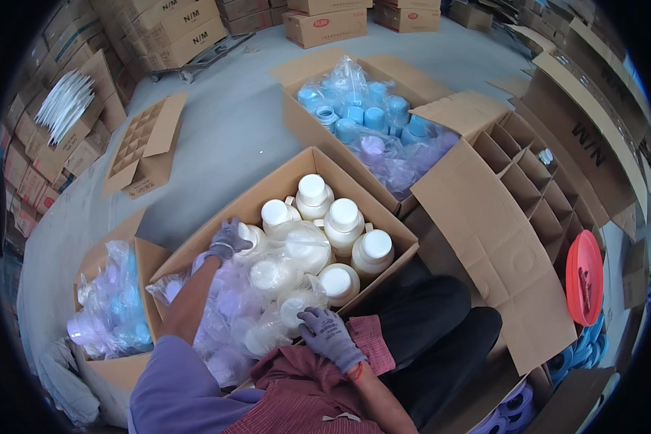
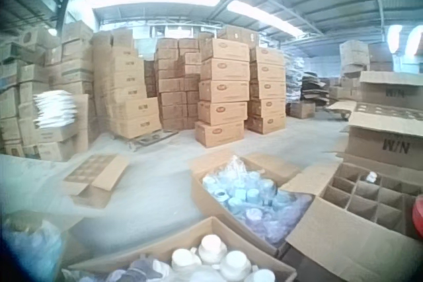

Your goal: The person assembles thermos flasks by inserting stainless steel inner bottles into white plastic outer shells, then screwing on lids. They handle multiple units one at a time, placing completed thermoses into a cardboard box.

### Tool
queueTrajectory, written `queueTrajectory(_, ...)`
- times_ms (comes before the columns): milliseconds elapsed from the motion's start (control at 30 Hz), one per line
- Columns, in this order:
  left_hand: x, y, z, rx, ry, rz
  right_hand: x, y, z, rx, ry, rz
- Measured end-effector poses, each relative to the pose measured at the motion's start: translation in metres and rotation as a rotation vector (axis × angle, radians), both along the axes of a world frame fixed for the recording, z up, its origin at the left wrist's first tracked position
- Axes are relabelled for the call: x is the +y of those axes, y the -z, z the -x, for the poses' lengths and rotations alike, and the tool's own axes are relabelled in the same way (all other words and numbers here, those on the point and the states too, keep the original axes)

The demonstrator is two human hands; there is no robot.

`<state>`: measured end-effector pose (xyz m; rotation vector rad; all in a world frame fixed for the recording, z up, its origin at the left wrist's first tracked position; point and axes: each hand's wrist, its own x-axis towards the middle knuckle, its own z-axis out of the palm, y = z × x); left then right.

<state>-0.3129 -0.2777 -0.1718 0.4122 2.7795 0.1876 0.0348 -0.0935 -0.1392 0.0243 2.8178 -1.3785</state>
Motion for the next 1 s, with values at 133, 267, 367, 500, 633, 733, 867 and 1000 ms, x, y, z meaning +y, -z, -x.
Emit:
queueTrajectory(133,-0.003,-0.158,-0.041,0.231,0.244,-0.179,0.006,-0.025,0.003,0.108,0.141,0.266)
queueTrajectory(267,0.028,-0.291,-0.112,0.309,0.596,-0.571,0.039,-0.066,0.018,0.365,0.626,0.478)
queueTrajectory(367,0.024,-0.292,-0.163,0.292,0.788,-0.908,0.083,-0.112,0.019,0.498,0.767,0.037)
queueTrajectory(500,0.100,-0.223,-0.235,-0.473,0.407,-1.340,0.158,-0.150,-0.071,1.068,1.033,0.905)
queueTrajectory(633,0.137,-0.165,-0.235,-1.232,0.110,-1.195,0.185,-0.224,-0.189,0.947,1.147,0.347)
queueTrajectory(733,0.213,-0.197,-0.235,-1.062,0.433,-1.401,0.161,-0.263,-0.217,0.473,1.007,-0.438)
queueTrajectory(867,0.387,-0.269,-0.318,-0.400,1.248,-1.359,0.117,-0.221,-0.182,0.107,0.338,-1.162)
queueTrajectory(1000,0.530,-0.260,-0.416,0.002,1.573,-1.325,0.107,-0.181,-0.150,0.038,0.182,-1.092)
